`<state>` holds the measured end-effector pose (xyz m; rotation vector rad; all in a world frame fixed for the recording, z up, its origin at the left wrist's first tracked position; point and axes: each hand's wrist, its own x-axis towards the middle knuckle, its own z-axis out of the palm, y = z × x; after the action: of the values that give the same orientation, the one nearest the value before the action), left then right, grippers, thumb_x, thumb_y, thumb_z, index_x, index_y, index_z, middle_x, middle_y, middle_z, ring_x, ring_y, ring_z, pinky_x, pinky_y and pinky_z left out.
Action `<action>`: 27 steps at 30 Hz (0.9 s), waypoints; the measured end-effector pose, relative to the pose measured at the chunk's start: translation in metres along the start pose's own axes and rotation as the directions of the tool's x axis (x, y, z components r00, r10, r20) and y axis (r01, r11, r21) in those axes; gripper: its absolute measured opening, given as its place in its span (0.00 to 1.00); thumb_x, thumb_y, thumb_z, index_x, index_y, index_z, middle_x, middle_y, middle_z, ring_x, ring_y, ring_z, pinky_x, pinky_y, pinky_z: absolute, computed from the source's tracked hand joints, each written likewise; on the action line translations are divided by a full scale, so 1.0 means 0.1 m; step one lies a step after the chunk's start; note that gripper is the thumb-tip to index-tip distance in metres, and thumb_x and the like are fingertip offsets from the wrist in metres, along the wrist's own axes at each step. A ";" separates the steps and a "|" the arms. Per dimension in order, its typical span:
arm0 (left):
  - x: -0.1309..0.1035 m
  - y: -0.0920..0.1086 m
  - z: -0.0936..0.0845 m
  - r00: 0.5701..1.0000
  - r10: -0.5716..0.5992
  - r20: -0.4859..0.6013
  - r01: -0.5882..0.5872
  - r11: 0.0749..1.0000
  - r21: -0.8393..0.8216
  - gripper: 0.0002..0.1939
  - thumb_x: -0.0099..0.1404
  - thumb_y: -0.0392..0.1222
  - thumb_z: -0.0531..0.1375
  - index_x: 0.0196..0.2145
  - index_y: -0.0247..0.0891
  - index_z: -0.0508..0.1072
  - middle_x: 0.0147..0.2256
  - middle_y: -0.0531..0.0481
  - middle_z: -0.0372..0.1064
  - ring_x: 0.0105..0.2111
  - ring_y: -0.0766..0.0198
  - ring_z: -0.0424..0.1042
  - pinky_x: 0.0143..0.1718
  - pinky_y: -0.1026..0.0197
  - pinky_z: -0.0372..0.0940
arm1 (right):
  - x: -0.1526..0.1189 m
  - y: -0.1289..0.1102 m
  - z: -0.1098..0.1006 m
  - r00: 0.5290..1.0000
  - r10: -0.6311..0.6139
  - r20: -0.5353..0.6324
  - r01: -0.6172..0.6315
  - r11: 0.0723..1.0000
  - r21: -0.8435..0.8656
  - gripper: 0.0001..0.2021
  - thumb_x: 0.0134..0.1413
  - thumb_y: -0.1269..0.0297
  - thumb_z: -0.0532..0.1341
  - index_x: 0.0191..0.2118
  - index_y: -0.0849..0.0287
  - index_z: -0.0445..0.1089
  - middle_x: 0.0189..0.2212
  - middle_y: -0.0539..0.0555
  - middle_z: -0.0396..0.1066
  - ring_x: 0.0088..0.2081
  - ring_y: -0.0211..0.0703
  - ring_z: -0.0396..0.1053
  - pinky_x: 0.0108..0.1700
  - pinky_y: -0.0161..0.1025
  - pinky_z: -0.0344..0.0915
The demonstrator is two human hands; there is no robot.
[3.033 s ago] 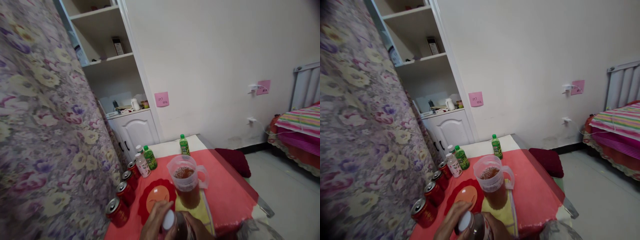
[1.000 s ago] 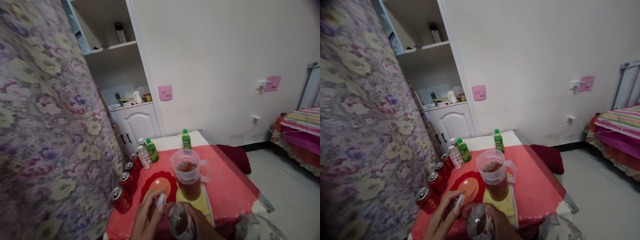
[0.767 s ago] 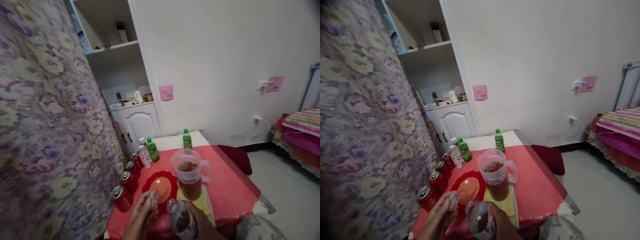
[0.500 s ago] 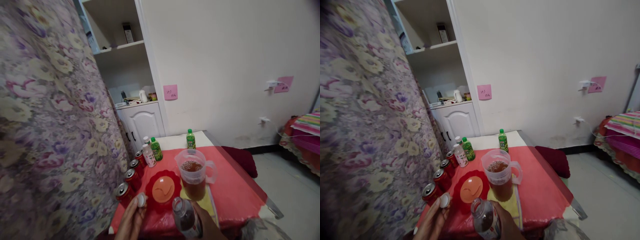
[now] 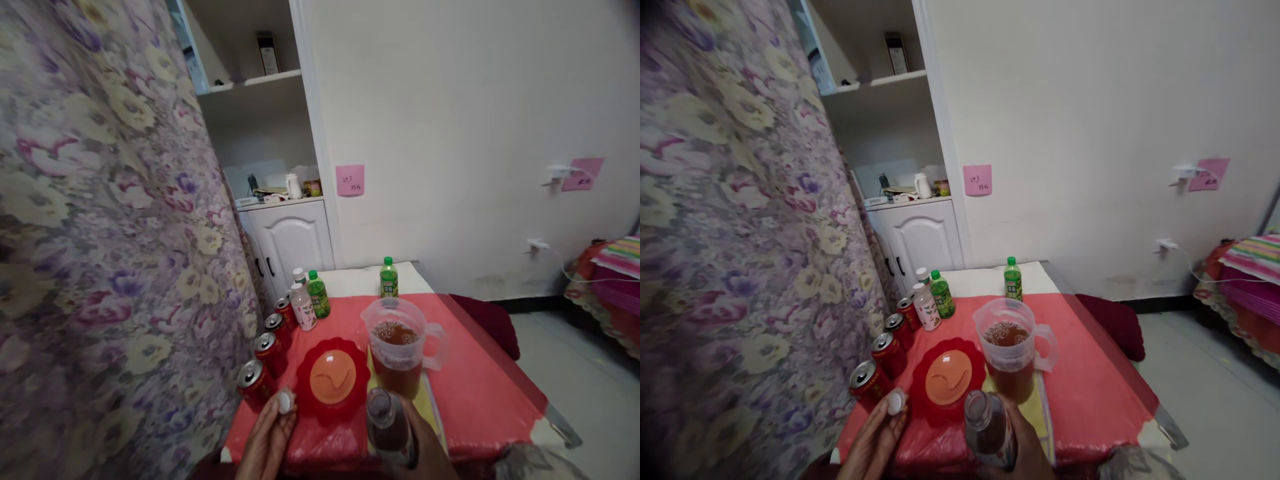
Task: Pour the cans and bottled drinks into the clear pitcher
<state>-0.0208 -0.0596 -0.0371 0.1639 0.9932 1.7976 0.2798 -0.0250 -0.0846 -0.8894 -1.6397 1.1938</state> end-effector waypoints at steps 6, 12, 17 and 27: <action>0.09 -0.08 -0.18 0.998 -0.057 0.032 0.059 0.997 -0.048 0.11 0.59 0.27 0.62 0.38 0.35 0.81 0.38 0.42 0.83 0.38 0.56 0.81 0.42 0.56 0.78 | 0.01 0.07 0.04 0.997 0.075 -0.032 -0.076 0.996 -0.037 0.45 0.34 0.54 0.73 0.63 0.57 0.64 0.62 0.65 0.70 0.63 0.68 0.65 0.65 0.61 0.59; 0.14 -0.13 -0.29 0.992 -0.104 0.072 0.113 0.984 -0.139 0.22 0.59 0.27 0.62 0.49 0.41 0.79 0.41 0.44 0.83 0.39 0.54 0.82 0.43 0.53 0.78 | 0.02 0.10 0.02 0.996 0.085 0.003 -0.085 0.996 -0.028 0.49 0.33 0.52 0.73 0.65 0.58 0.60 0.63 0.68 0.67 0.65 0.67 0.63 0.67 0.60 0.57; 0.20 -0.16 -0.31 0.988 -0.128 0.088 0.138 0.982 -0.128 0.24 0.61 0.26 0.60 0.53 0.44 0.77 0.42 0.45 0.83 0.39 0.56 0.82 0.43 0.54 0.78 | 0.00 0.13 0.03 0.997 0.063 -0.035 -0.065 0.996 -0.064 0.47 0.30 0.54 0.74 0.61 0.57 0.63 0.58 0.65 0.71 0.60 0.65 0.67 0.63 0.59 0.61; 0.18 -0.11 -0.19 0.981 -0.189 0.043 0.193 0.977 -0.094 0.26 0.60 0.40 0.64 0.58 0.47 0.74 0.50 0.44 0.80 0.54 0.44 0.76 0.54 0.44 0.74 | -0.05 0.11 0.08 0.984 0.099 -0.147 -0.114 0.989 -0.095 0.51 0.22 0.50 0.76 0.61 0.49 0.65 0.55 0.59 0.75 0.59 0.71 0.68 0.61 0.61 0.65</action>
<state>-0.0319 -0.0538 -0.0628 0.0358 0.8651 1.6578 0.2744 -0.0288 -0.0979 -1.1145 -1.5665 1.0984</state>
